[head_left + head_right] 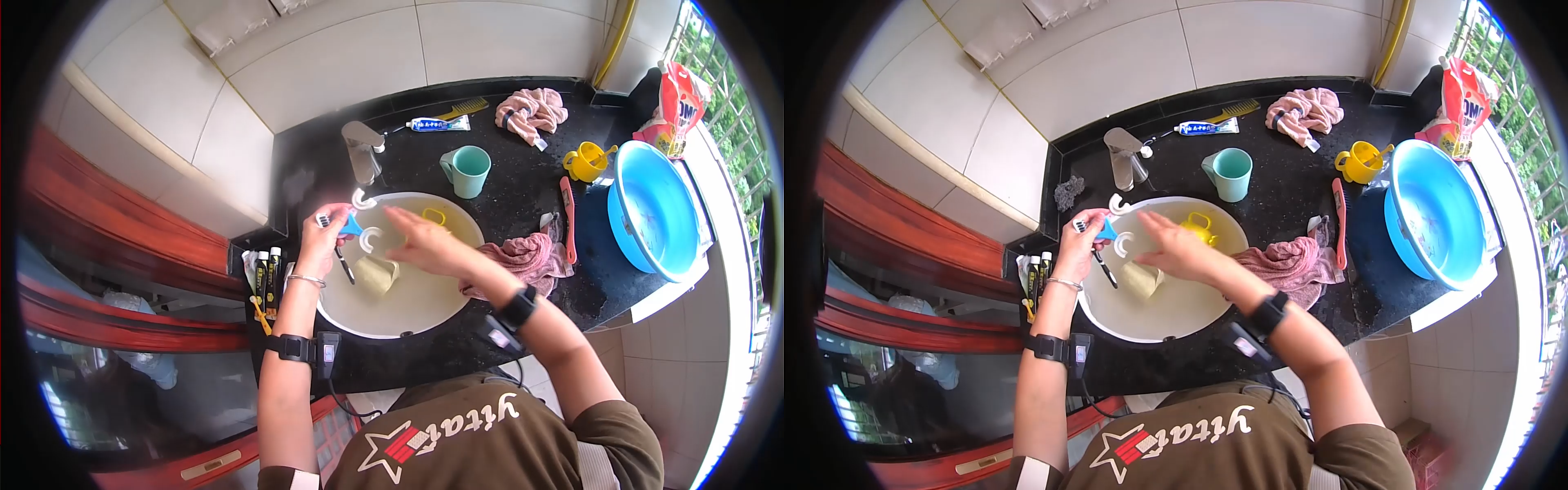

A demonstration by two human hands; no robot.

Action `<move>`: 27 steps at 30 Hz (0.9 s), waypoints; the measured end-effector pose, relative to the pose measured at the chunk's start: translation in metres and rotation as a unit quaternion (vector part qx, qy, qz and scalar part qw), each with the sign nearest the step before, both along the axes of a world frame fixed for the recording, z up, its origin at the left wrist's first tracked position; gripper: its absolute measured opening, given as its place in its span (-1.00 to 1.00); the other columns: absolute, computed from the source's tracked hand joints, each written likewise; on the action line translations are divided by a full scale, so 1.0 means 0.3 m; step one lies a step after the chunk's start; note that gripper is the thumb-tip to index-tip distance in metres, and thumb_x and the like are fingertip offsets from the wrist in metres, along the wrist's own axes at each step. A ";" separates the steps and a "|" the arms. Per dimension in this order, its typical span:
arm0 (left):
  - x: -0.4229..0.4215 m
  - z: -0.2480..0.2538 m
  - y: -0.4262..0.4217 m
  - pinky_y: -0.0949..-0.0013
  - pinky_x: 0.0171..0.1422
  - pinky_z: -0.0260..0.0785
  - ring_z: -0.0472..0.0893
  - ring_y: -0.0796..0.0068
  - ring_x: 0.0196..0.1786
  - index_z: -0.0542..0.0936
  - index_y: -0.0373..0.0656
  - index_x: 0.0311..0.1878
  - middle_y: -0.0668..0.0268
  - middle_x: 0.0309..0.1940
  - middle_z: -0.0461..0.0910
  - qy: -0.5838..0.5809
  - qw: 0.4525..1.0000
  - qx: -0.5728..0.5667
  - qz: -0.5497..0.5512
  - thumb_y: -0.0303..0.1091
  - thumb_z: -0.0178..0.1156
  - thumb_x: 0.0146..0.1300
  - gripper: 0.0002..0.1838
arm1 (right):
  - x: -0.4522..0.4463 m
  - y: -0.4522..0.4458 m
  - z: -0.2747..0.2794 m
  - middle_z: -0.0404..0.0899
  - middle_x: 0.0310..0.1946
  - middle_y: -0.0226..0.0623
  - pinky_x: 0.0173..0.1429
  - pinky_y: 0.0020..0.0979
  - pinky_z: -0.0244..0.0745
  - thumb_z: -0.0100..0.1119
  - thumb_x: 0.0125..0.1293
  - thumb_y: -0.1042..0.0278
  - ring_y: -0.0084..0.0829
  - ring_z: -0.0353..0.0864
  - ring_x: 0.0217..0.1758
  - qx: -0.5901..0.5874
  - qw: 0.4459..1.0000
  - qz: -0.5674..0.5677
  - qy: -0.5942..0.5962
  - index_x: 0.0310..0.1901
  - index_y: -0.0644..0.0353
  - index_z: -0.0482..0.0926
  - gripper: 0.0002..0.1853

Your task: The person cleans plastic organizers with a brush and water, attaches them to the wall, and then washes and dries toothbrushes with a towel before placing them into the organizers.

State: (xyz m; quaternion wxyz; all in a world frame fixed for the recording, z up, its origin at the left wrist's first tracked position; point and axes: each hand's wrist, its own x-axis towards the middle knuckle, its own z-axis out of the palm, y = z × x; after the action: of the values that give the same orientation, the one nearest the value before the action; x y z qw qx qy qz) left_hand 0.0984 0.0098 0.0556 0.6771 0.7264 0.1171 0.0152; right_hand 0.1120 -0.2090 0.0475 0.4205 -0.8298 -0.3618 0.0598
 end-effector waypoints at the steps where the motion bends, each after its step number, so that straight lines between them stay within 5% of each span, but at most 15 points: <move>1: 0.001 0.002 -0.006 0.67 -0.57 0.20 0.50 0.69 -0.55 0.59 -0.18 -0.22 0.43 -0.51 0.55 0.000 0.999 -0.037 -0.014 -0.26 0.18 0.23 -0.80 | 0.000 0.049 0.014 0.48 -0.05 0.03 0.06 -0.23 0.39 0.14 0.18 0.22 -0.06 0.51 -0.02 0.016 0.996 0.002 0.083 0.13 0.26 0.34 -0.49; 2: -0.002 0.014 -0.012 0.67 -0.60 0.17 0.45 0.70 -0.61 0.57 -0.18 -0.24 0.44 -0.55 0.51 0.015 0.998 -0.058 -0.006 -0.25 0.18 0.22 -0.81 | 0.003 0.053 0.022 0.48 -0.05 0.03 0.06 -0.23 0.39 0.14 0.18 0.22 -0.06 0.51 -0.02 0.018 0.997 0.005 0.080 0.13 0.26 0.34 -0.49; 5: -0.003 -0.051 0.090 0.62 -0.64 0.09 0.29 0.71 -0.73 0.54 -0.15 -0.26 0.44 -0.65 0.41 0.084 0.970 -0.208 0.091 -0.25 0.15 0.23 -0.83 | -0.006 0.027 0.042 0.55 -0.56 -0.24 -0.23 -0.39 0.41 0.07 0.25 0.24 -0.38 0.53 -0.42 0.121 0.981 -0.058 0.143 -0.45 0.28 0.54 -0.73; 8: -0.041 -0.087 0.193 0.56 -0.65 0.02 0.21 0.67 -0.78 0.50 -0.19 -0.20 0.44 -0.73 0.34 0.163 0.905 -0.371 0.128 -0.26 0.05 0.27 -0.80 | 0.022 -0.102 0.102 0.34 -0.65 -0.57 -0.47 -0.63 0.11 -0.02 0.34 0.19 -0.74 0.21 -0.57 0.223 0.932 -0.028 0.285 -0.47 0.22 0.53 -0.69; 11: -0.103 -0.114 0.235 0.55 -0.61 0.03 0.20 0.65 -0.77 0.47 -0.30 -0.11 0.42 -0.76 0.30 0.128 0.789 -0.600 -0.018 -0.32 -0.09 0.30 -0.74 | 0.003 -0.214 0.254 0.51 -0.56 -0.51 -0.47 -0.70 0.11 -0.04 0.37 0.14 -0.76 0.18 -0.60 0.185 0.901 0.090 0.383 -0.27 0.22 0.60 -0.67; 14: -0.120 -0.123 0.231 0.56 -0.59 0.02 0.20 0.64 -0.74 0.47 -0.32 -0.11 0.40 -0.74 0.29 0.080 0.740 -0.665 -0.057 -0.28 -0.05 0.28 -0.71 | 0.009 -0.214 0.356 0.57 -0.39 -0.35 -0.36 -0.46 0.36 0.01 0.33 0.11 -0.54 0.45 -0.45 0.150 0.970 0.169 0.093 -0.18 0.29 0.58 -0.64; 18: -0.116 -0.110 0.221 0.56 -0.58 0.02 0.20 0.64 -0.73 0.47 -0.33 -0.11 0.38 -0.73 0.28 0.060 0.711 -0.698 -0.059 -0.25 -0.04 0.28 -0.69 | -0.027 -0.168 0.630 0.53 -0.33 -0.20 -0.24 -0.41 0.42 0.07 0.28 0.11 -0.34 0.55 -0.31 -0.023 0.971 0.042 -0.235 -0.16 0.21 0.58 -0.68; 21: -0.108 -0.095 0.229 0.55 -0.57 0.05 0.23 0.61 -0.71 0.48 -0.33 -0.09 0.36 -0.70 0.29 0.065 0.724 -0.685 -0.039 -0.27 -0.05 0.30 -0.70 | -0.024 -0.112 0.718 0.54 -0.30 -0.20 -0.23 -0.40 0.43 0.06 0.27 0.07 -0.31 0.56 -0.31 0.131 0.958 0.067 -0.246 -0.12 0.19 0.56 -0.65; 23: -0.114 -0.064 0.211 0.55 -0.56 0.05 0.24 0.62 -0.69 0.49 -0.29 -0.07 0.37 -0.70 0.27 0.078 0.764 -0.641 0.023 -0.28 -0.07 0.32 -0.71 | 0.047 -0.070 0.666 0.57 -0.25 -0.20 -0.21 -0.42 0.48 0.06 0.23 0.01 -0.26 0.58 -0.31 0.251 0.921 0.227 0.195 -0.07 0.15 0.56 -0.60; 24: -0.115 -0.050 0.206 0.57 -0.56 0.04 0.23 0.65 -0.69 0.49 -0.28 -0.08 0.38 -0.70 0.26 0.081 0.774 -0.627 0.037 -0.28 -0.07 0.32 -0.71 | 0.097 -0.032 0.581 0.58 -0.23 -0.19 -0.21 -0.43 0.49 0.07 0.22 0.00 -0.25 0.59 -0.30 0.259 0.846 0.262 0.385 -0.05 0.15 0.55 -0.58; 25: -0.120 -0.060 0.214 0.57 -0.56 0.04 0.23 0.65 -0.70 0.48 -0.28 -0.06 0.38 -0.71 0.26 0.065 0.755 -0.652 -0.010 -0.29 -0.09 0.32 -0.71 | 0.128 0.011 0.460 0.58 -0.23 -0.20 -0.19 -0.41 0.50 0.10 0.19 0.00 -0.25 0.61 -0.27 0.003 0.976 0.182 0.117 -0.02 0.13 0.53 -0.56; 26: -0.128 -0.071 0.219 0.57 -0.56 0.04 0.24 0.65 -0.71 0.48 -0.28 -0.05 0.38 -0.71 0.26 0.050 0.734 -0.675 -0.057 -0.31 -0.11 0.33 -0.71 | 0.153 0.050 0.349 0.59 -0.24 -0.20 -0.17 -0.39 0.51 0.13 0.16 -0.01 -0.26 0.62 -0.25 -0.252 0.950 0.072 -0.171 0.00 0.11 0.52 -0.54; 27: -0.133 -0.062 0.204 0.57 -0.60 0.02 0.23 0.66 -0.74 0.46 -0.28 -0.05 0.37 -0.72 0.26 0.052 0.723 -0.688 -0.038 -0.33 -0.14 0.34 -0.72 | 0.155 0.080 0.298 0.59 -0.24 -0.22 -0.15 -0.35 0.51 0.15 0.14 0.02 -0.24 0.62 -0.23 -0.338 0.919 0.060 -0.194 0.02 0.07 0.50 -0.54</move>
State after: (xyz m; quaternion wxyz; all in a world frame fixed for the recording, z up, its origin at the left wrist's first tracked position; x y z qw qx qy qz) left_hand 0.0586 0.0709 0.0369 0.9837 0.0650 0.1029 -0.1324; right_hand 0.1586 -0.1849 0.1368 0.0320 -0.8945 -0.4441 0.0413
